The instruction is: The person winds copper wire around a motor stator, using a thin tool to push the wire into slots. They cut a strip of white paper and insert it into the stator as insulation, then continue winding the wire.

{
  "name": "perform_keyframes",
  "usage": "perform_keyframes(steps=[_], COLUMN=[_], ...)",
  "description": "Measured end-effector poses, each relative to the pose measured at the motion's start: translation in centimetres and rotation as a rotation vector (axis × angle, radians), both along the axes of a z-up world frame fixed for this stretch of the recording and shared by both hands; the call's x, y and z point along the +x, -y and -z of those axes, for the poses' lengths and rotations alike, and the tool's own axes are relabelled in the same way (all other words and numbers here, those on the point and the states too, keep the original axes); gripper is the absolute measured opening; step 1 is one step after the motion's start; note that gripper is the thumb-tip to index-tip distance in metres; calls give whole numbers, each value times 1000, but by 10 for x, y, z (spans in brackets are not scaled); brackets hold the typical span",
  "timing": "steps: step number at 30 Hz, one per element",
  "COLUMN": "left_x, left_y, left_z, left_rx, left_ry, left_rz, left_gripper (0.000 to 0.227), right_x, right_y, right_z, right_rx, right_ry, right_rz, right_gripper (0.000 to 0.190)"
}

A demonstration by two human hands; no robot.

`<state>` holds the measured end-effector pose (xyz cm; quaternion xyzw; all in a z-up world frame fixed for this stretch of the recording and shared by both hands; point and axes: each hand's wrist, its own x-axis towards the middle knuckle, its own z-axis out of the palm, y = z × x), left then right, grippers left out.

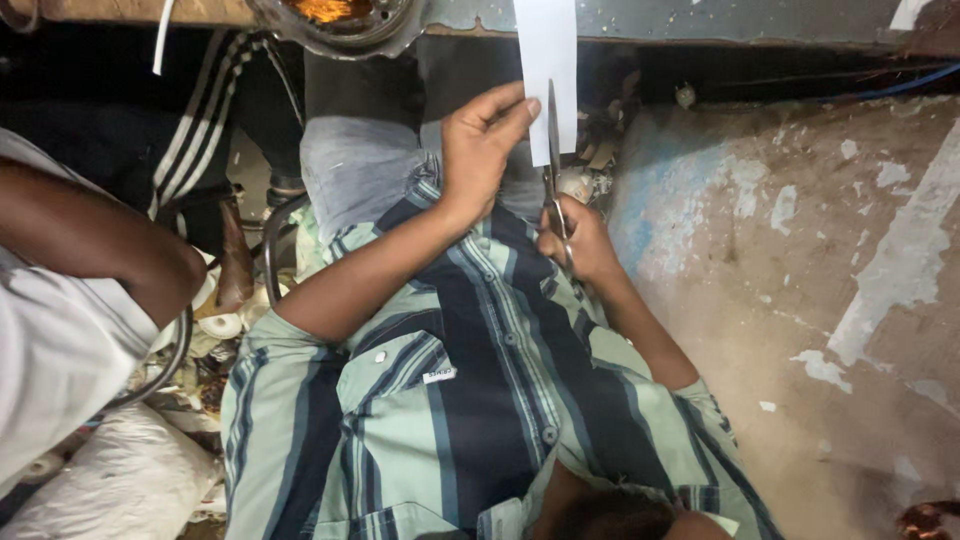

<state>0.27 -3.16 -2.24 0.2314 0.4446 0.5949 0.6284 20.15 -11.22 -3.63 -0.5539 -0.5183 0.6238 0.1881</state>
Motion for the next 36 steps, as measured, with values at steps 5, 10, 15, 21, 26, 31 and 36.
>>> perform_keyframes(steps=[5, 10, 15, 21, 26, 31, 36], left_x=[-14, -11, -3, -18, -10, -11, -22], left_y=[-15, -13, 0, -18, -10, -1, -24], left_z=[-5, -3, 12, 8, 3, 10, 8], left_rx=[33, 24, -15, 109, 46, 57, 154], left_ry=[-187, -107, -16, -142, -70, -60, -229], left_rz=[40, -4, 18, -2, 21, 28, 56], left_gripper=[25, 24, 24, 25, 24, 24, 26], right_x=[1, -3, 1, -6, -10, -12, -13], right_y=[11, 10, 11, 13, 3, 7, 12], right_z=[4, 7, 13, 7, -2, 3, 4], right_rx=[4, 56, 95, 54, -21, -42, -19], right_ry=[45, 107, 13, 21, 38, 134, -36], right_rz=[-11, -26, -5, -12, 50, 85, 97], right_gripper=[17, 20, 23, 16, 19, 24, 26])
